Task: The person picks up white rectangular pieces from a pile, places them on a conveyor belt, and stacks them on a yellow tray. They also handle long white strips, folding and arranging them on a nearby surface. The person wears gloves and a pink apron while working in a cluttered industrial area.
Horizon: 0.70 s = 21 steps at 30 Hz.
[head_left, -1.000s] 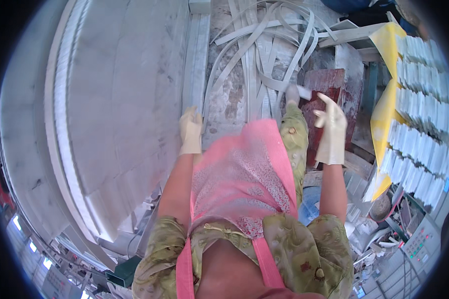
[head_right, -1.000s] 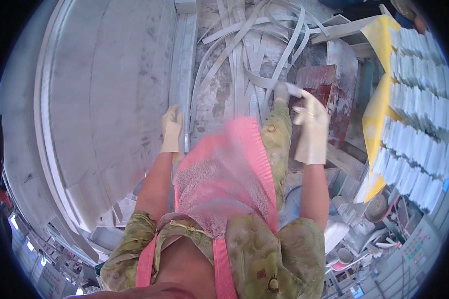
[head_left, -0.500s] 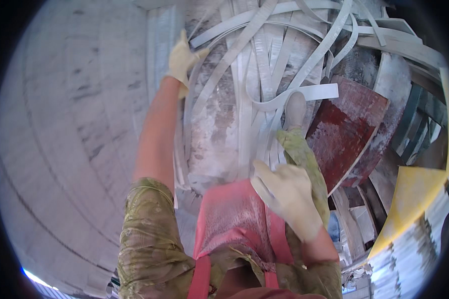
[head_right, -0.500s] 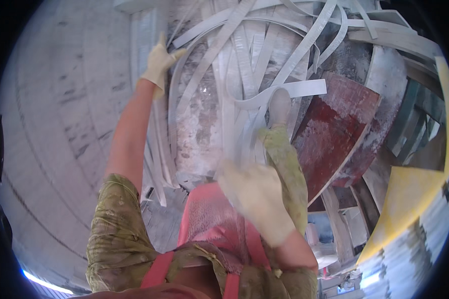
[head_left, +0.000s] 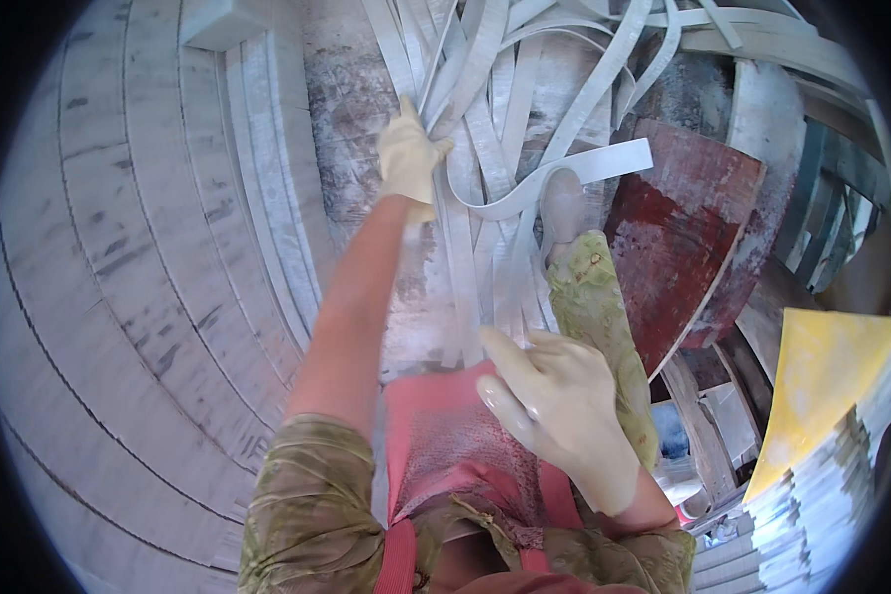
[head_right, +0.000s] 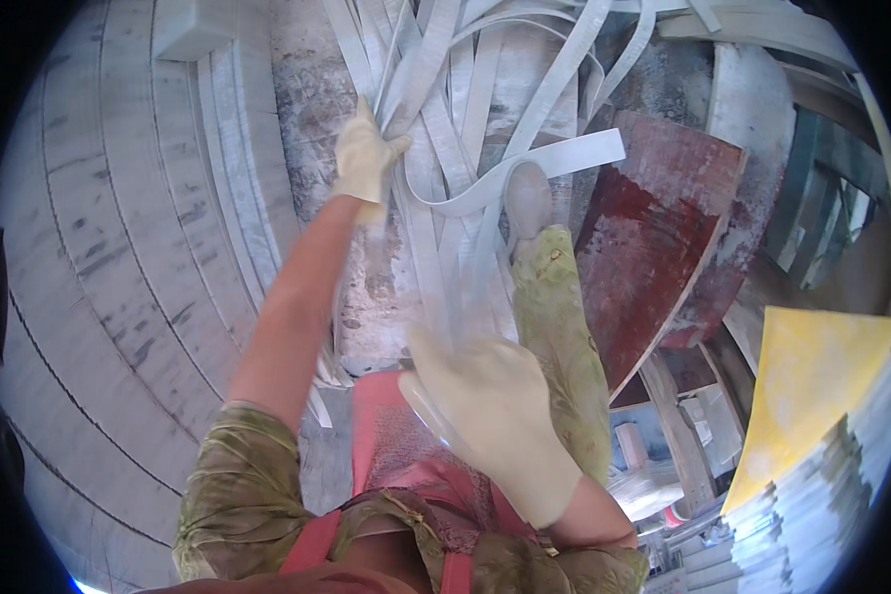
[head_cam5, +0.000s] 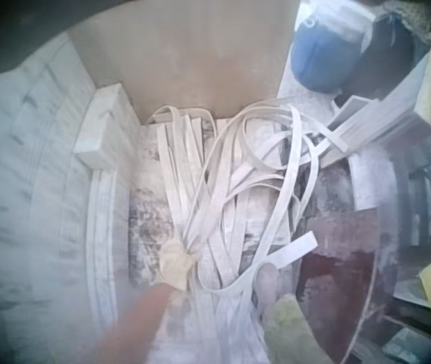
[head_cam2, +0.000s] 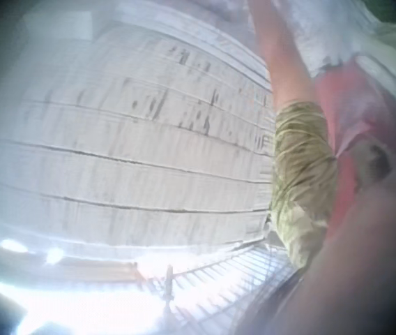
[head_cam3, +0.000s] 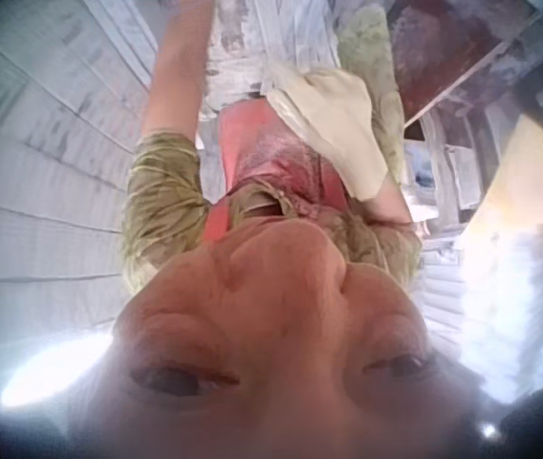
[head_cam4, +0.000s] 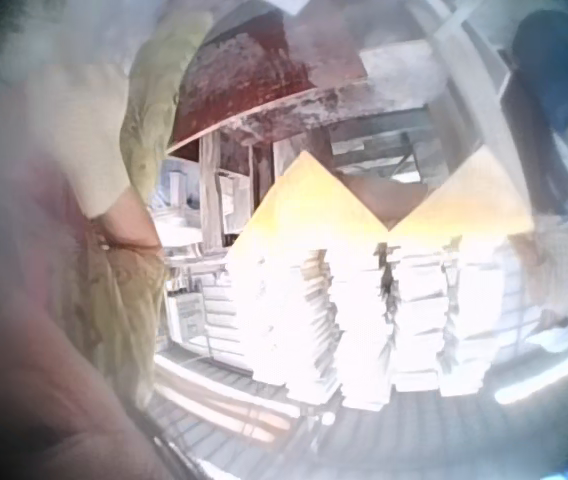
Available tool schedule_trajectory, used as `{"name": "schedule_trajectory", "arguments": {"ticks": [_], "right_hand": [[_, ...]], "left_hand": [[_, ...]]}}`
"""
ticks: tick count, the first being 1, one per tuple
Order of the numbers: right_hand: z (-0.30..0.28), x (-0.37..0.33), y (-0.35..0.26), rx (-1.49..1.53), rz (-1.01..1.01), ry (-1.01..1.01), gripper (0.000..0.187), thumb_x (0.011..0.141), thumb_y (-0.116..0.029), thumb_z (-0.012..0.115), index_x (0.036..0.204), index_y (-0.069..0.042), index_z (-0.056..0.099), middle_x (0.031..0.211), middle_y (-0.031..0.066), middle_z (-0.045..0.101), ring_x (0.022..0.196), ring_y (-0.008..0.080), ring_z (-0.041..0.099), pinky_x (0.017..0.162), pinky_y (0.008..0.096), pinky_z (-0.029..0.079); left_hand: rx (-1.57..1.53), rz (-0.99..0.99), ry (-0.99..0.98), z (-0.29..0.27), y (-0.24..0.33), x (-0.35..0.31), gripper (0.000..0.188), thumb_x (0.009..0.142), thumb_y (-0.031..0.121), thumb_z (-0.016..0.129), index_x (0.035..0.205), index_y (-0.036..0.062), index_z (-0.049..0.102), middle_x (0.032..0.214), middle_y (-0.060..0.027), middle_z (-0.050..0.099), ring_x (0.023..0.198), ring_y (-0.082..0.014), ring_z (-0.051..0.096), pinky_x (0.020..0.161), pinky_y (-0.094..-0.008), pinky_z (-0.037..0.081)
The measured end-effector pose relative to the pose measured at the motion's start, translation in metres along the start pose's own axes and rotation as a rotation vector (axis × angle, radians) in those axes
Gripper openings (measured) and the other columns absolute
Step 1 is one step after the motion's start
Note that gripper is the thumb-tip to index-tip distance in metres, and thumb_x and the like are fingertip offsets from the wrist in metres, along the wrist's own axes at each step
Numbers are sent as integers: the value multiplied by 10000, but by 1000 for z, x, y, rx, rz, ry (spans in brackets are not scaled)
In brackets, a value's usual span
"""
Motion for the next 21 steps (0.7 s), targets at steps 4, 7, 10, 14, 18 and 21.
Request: {"name": "schedule_trajectory", "arguments": {"ticks": [4,7,10,14,18,21], "right_hand": [[29,-7,3,-115,94,-63,364,884,-264,704,1211,-104,704,736,106,672,677,326,663,715,435,554],[50,-24,24,-87,192,-21,374,910,-312,683,1240,-139,703,855,135,716,784,354,684,768,429,555],[57,-43,56,-70,206,101,345,985,-363,588,1230,-139,684,909,195,711,855,380,691,765,478,552],[53,-15,127,312,236,355,443,999,-367,616,1281,-31,673,1209,238,699,1130,343,686,982,382,522],[61,66,211,258,350,515,481,1015,-351,603,1308,29,628,1259,209,689,1138,292,675,973,381,512],[93,94,239,-401,375,342,591,1008,-488,551,1281,29,638,1268,253,667,1135,384,658,968,440,511]], "left_hand": [[-82,-156,1,18,17,-20,743,785,348,832,1384,35,524,1217,-263,660,1089,-425,674,931,-496,547],[14,-61,-53,13,12,-18,543,800,321,805,1230,49,615,1185,-257,671,1094,-409,683,927,-498,553],[-4,39,-63,-20,3,-11,471,802,299,764,1184,42,664,1185,-255,686,1095,-395,689,935,-484,552],[150,167,-153,-96,-14,8,593,760,323,761,1247,11,630,1144,-265,705,1057,-407,693,936,-458,547],[71,231,-256,-154,-19,7,775,711,339,782,1345,-45,558,1121,-240,705,1037,-356,693,930,-400,536],[13,190,-364,-171,-21,-7,766,707,293,799,1322,-88,550,1089,-250,721,1028,-338,713,926,-409,553]]}}
Point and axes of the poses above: each hand's wrist, its own x-axis towards the middle knuckle, its own z-axis out of the palm, y = z × x, the point moved 1 cm from there along x, towards the middle knuckle
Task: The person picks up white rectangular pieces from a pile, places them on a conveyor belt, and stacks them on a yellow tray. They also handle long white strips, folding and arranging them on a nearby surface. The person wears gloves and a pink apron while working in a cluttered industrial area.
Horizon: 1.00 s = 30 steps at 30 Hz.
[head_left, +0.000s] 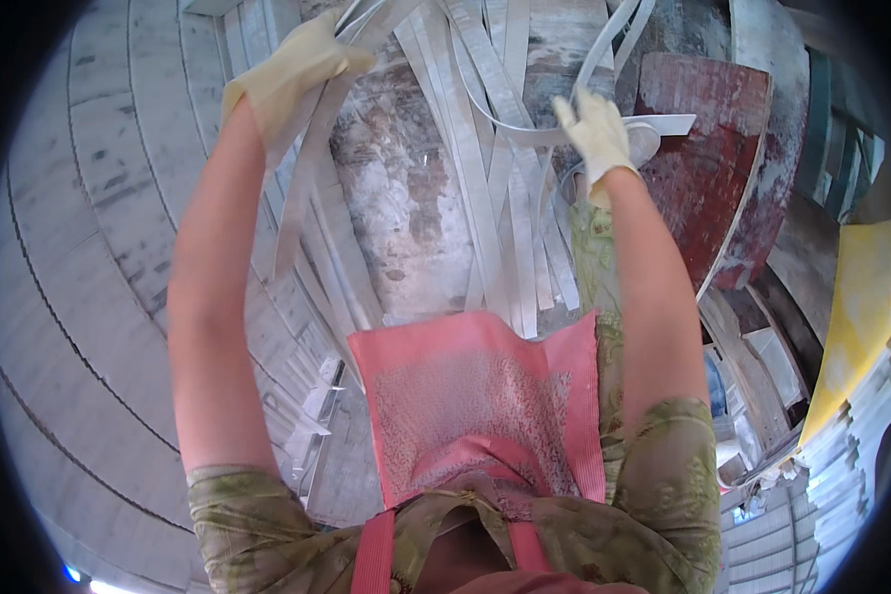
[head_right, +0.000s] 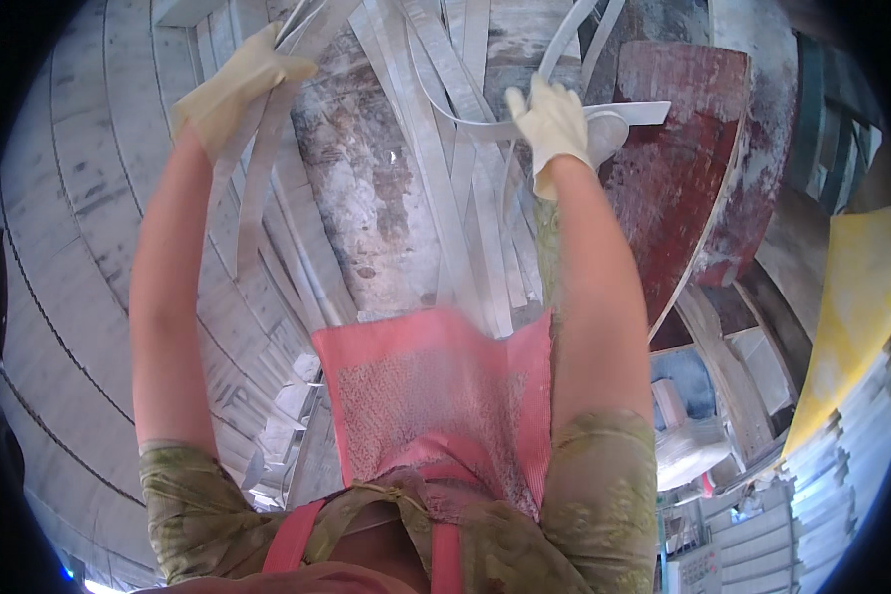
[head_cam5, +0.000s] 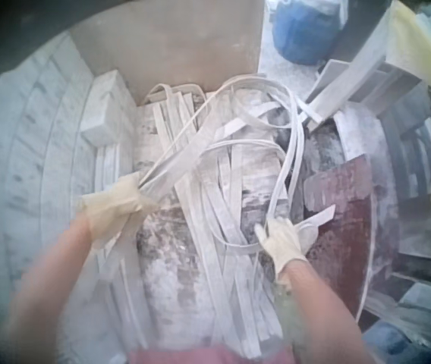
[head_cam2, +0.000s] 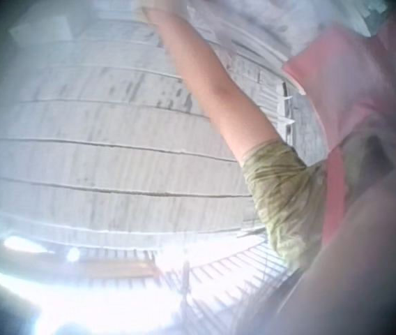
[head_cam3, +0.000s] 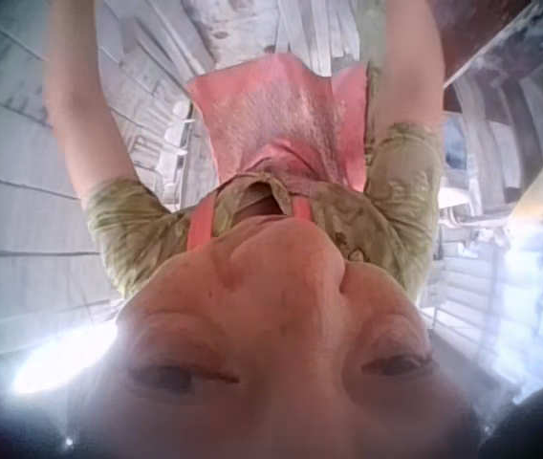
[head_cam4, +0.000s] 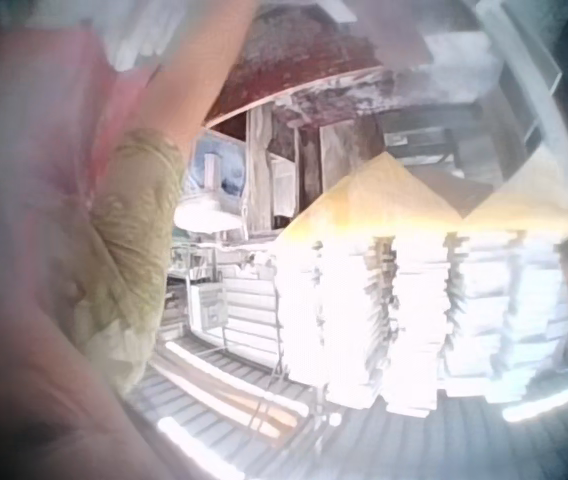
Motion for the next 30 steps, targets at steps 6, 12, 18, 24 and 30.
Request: {"name": "schedule_trajectory", "arguments": {"ticks": [6,12,18,24,30], "right_hand": [[14,4,-26,203,445,-479,643,977,-570,507,1311,-36,634,1160,257,709,1082,397,697,963,494,519],[11,-16,-39,240,739,-224,598,960,-518,597,1307,-34,541,1185,224,717,1099,387,700,966,463,533],[50,-14,-4,240,609,-160,294,942,-263,584,1071,-41,728,1058,219,737,1055,413,699,906,485,539],[32,-5,-50,1101,363,-32,286,942,-241,590,964,35,662,769,123,654,725,224,595,705,403,473],[-43,-46,-130,1340,87,-33,212,996,-176,565,923,13,632,786,25,584,758,120,514,696,322,444]], "left_hand": [[-243,-123,-52,49,8,-19,875,720,265,824,1404,-129,449,1079,-224,714,1025,-284,704,911,-377,560],[-473,-108,-173,126,14,-48,847,735,301,828,1401,-93,483,1115,-232,709,1044,-315,694,935,-385,526],[-516,-148,-199,145,14,-72,818,743,266,824,1404,-80,488,1134,-216,696,1060,-280,678,941,-371,514],[-812,-242,-225,108,38,-98,768,796,160,807,1446,-56,458,1214,-169,669,1111,-238,638,988,-357,485],[-923,-234,-225,66,60,-120,959,800,84,803,1569,-62,248,1322,-202,624,1151,-268,647,977,-363,517]]}}
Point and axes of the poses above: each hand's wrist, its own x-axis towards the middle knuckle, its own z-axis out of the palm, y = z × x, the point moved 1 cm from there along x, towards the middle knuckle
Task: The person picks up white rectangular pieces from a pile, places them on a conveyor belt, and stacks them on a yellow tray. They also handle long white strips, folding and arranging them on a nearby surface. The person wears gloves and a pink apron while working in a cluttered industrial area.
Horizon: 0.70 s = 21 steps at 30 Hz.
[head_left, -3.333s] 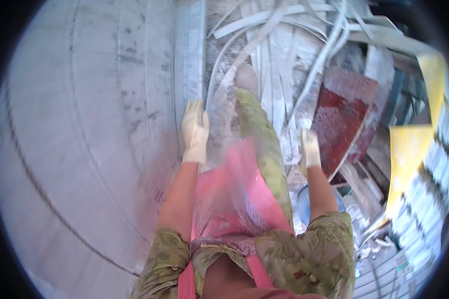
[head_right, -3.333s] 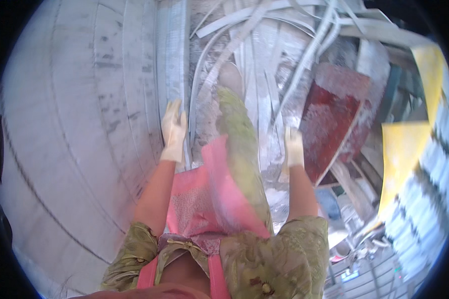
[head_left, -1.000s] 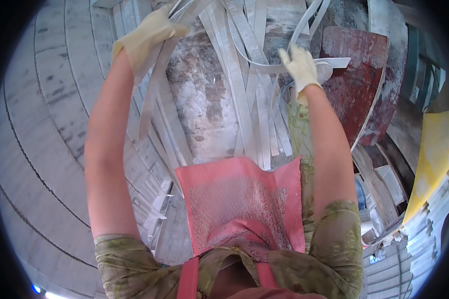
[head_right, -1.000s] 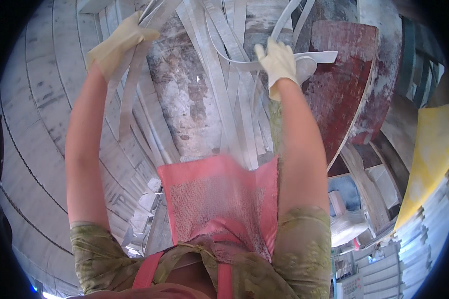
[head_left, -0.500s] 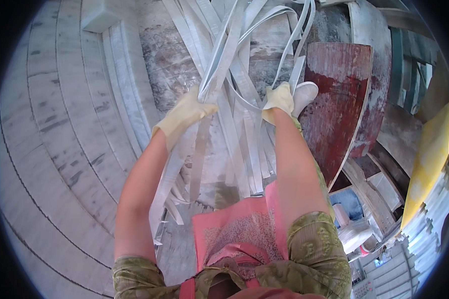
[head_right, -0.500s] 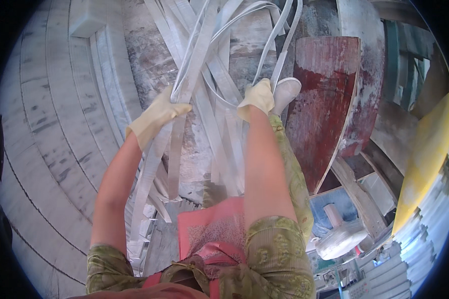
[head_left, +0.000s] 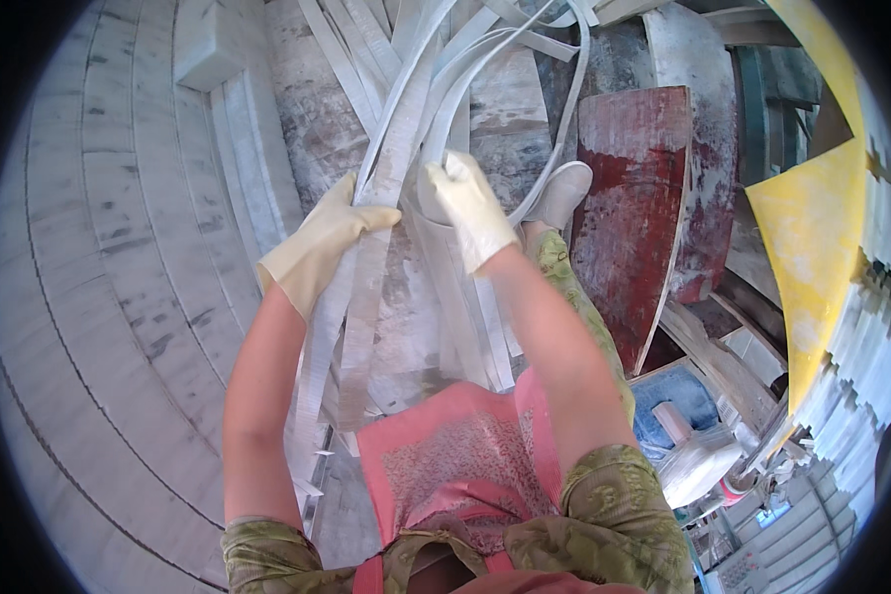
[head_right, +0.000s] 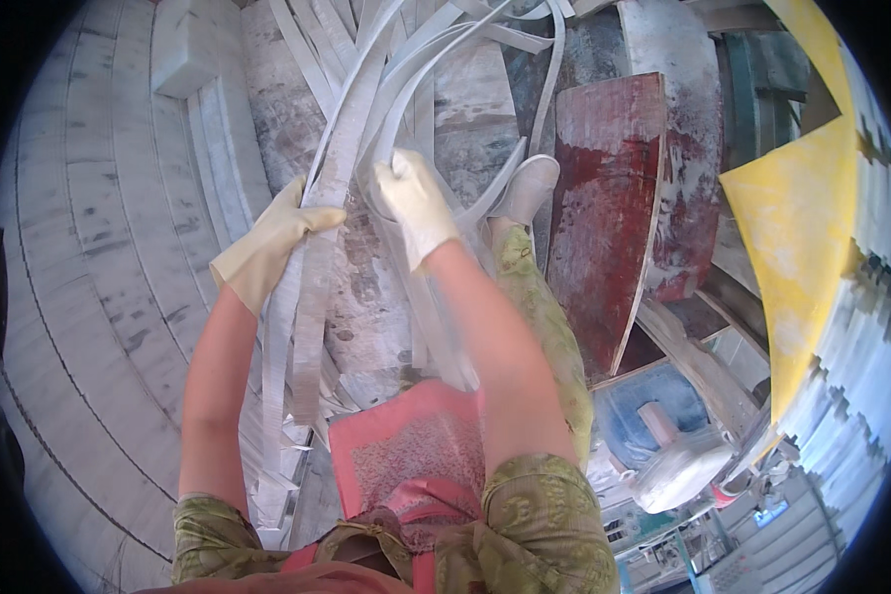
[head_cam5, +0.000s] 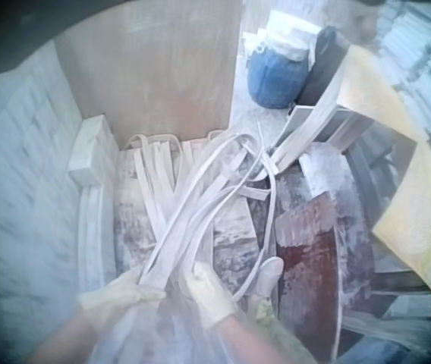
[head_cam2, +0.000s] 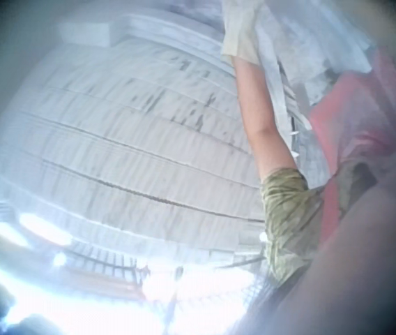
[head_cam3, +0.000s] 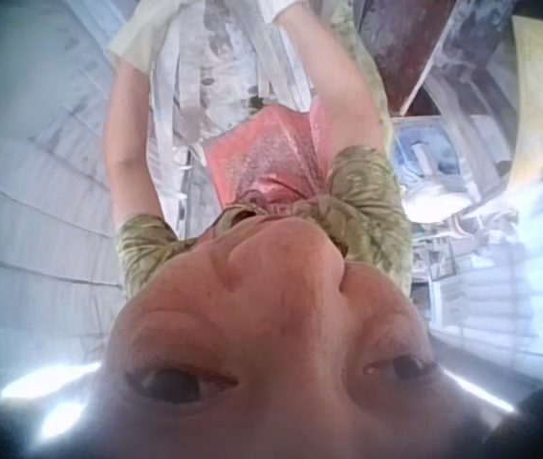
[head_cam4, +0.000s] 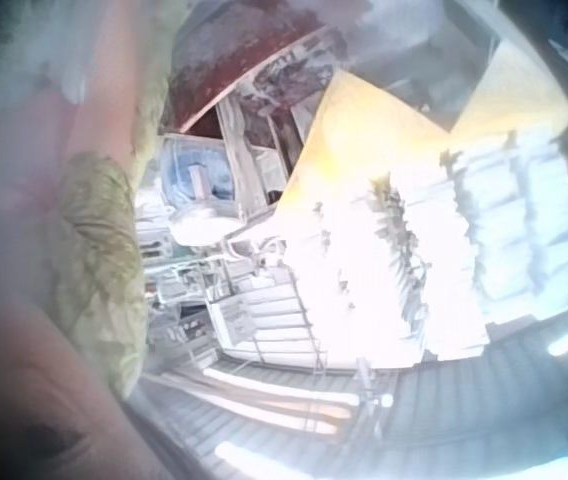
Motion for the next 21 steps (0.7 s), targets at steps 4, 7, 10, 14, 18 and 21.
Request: {"name": "schedule_trajectory", "arguments": {"ticks": [4,7,10,14,18,21], "right_hand": [[20,-29,-32,180,145,-30,263,1026,-226,566,1108,11,644,959,25,633,898,124,559,808,305,463],[34,-37,-37,438,281,89,393,1044,-261,577,1317,22,583,1206,77,634,1099,136,579,941,276,459],[42,-40,-35,556,316,77,479,1050,-271,584,1415,30,513,1325,104,598,1200,147,560,997,268,449],[36,-39,-29,602,226,26,307,1060,-240,569,1283,-31,597,1137,61,678,1008,107,626,871,250,503],[21,-27,-14,430,317,52,306,1087,-224,480,1285,-15,582,1155,119,702,1000,176,670,857,345,553],[8,-30,6,429,476,123,308,1096,-220,456,1305,-20,563,1171,122,699,1004,186,673,857,350,549]], "left_hand": [[-87,-3,-42,-6,12,-16,856,815,75,779,1542,-28,339,1330,-201,612,1159,-264,637,977,-357,516],[-100,10,-75,-7,17,-25,788,828,92,768,1515,-19,398,1321,-196,616,1152,-251,636,979,-350,513],[-93,28,-99,-7,20,-31,724,846,108,754,1481,-26,436,1317,-191,621,1147,-241,637,973,-349,515],[-86,0,-96,-6,19,-26,701,827,112,771,1447,-19,473,1268,-195,647,1095,-260,671,933,-363,544],[-50,-48,-15,-16,21,-16,578,792,33,781,1309,-39,532,1085,-181,692,887,-235,712,794,-338,576],[12,-1,-34,-32,27,-18,472,779,9,776,1199,-45,567,930,-156,705,764,-215,698,715,-327,561]]}}
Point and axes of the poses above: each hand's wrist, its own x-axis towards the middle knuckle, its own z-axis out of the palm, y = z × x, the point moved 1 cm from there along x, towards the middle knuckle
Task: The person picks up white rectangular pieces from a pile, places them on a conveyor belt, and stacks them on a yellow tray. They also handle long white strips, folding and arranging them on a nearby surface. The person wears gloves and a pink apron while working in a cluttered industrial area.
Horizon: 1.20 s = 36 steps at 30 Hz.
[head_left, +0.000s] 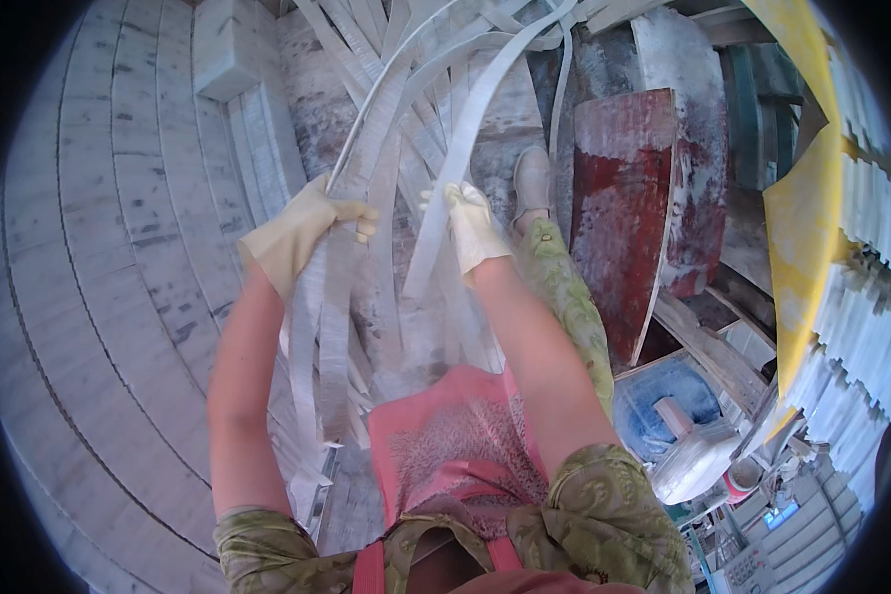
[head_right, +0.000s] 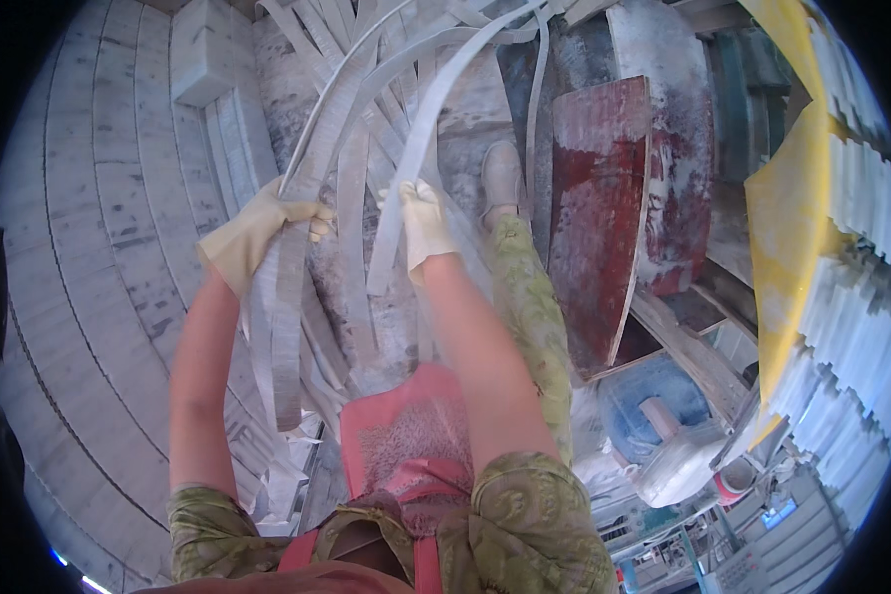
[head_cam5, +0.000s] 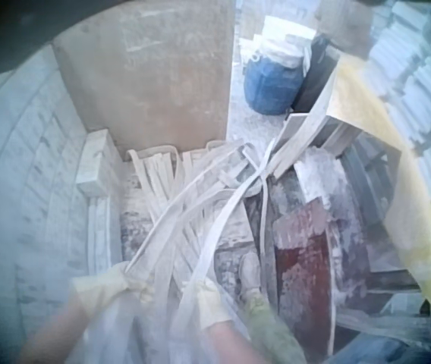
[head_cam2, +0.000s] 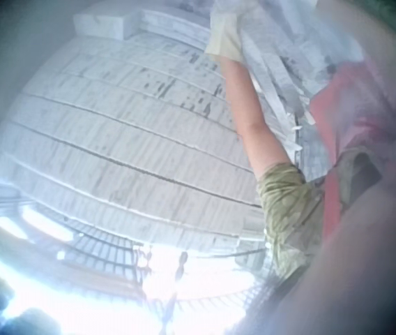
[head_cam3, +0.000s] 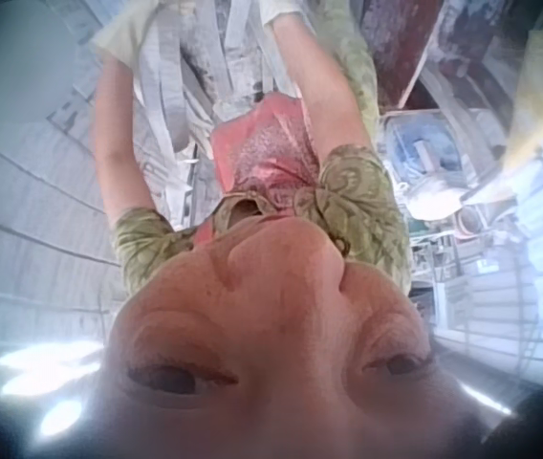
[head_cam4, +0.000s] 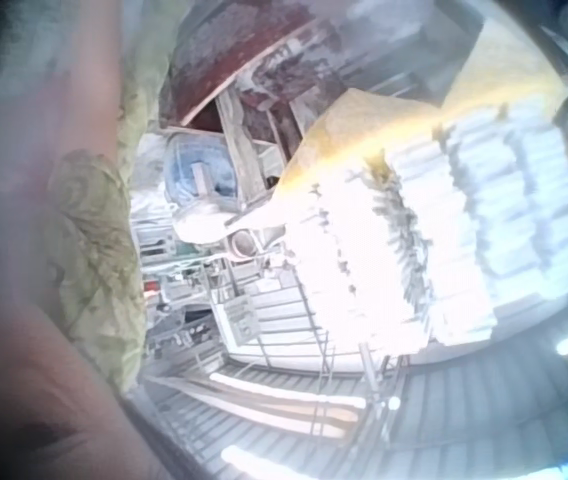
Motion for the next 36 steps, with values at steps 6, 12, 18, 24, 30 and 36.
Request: {"name": "schedule_trajectory", "arguments": {"ticks": [6,12,18,24,30,36], "right_hand": [[-45,5,34,-35,35,104,301,1102,-245,442,1270,-20,551,1164,140,695,978,202,673,839,355,542],[-71,14,50,-204,56,144,336,1055,-260,497,1278,-15,553,1203,160,670,1021,220,655,863,366,533],[-21,-31,48,-319,-9,86,659,1020,-421,507,1517,-14,362,1493,212,455,1360,309,474,1092,442,420],[61,-109,36,464,236,-584,863,1021,-611,430,1592,-3,210,1613,217,298,1480,435,310,1209,654,261],[111,-216,-11,1103,315,-1203,675,1076,-454,288,1574,-1,245,1612,208,298,1525,422,223,1251,617,164],[140,-309,-117,2073,783,-1422,532,1065,-272,438,1540,-47,357,1493,189,452,1391,370,430,1202,553,295]], "left_hand": [[156,21,-10,-8,3,-28,338,796,95,727,1088,-33,614,753,-98,682,670,-173,625,654,-286,468],[72,-48,-38,-12,-6,-79,378,804,97,724,1137,-30,598,775,-97,687,665,-170,625,655,-283,472],[-31,-77,80,-3,-43,-170,406,835,63,713,1209,-28,583,870,-111,709,681,-160,639,668,-287,508],[314,-90,259,32,-99,-275,432,838,157,723,1209,16,552,836,-107,696,750,-210,689,734,-364,529],[700,61,408,81,-140,-379,290,941,214,607,1168,55,519,969,-290,692,925,-487,677,786,-556,530],[615,296,530,117,-112,-492,320,954,241,608,1178,46,488,932,-293,684,898,-502,671,773,-576,517]]}}
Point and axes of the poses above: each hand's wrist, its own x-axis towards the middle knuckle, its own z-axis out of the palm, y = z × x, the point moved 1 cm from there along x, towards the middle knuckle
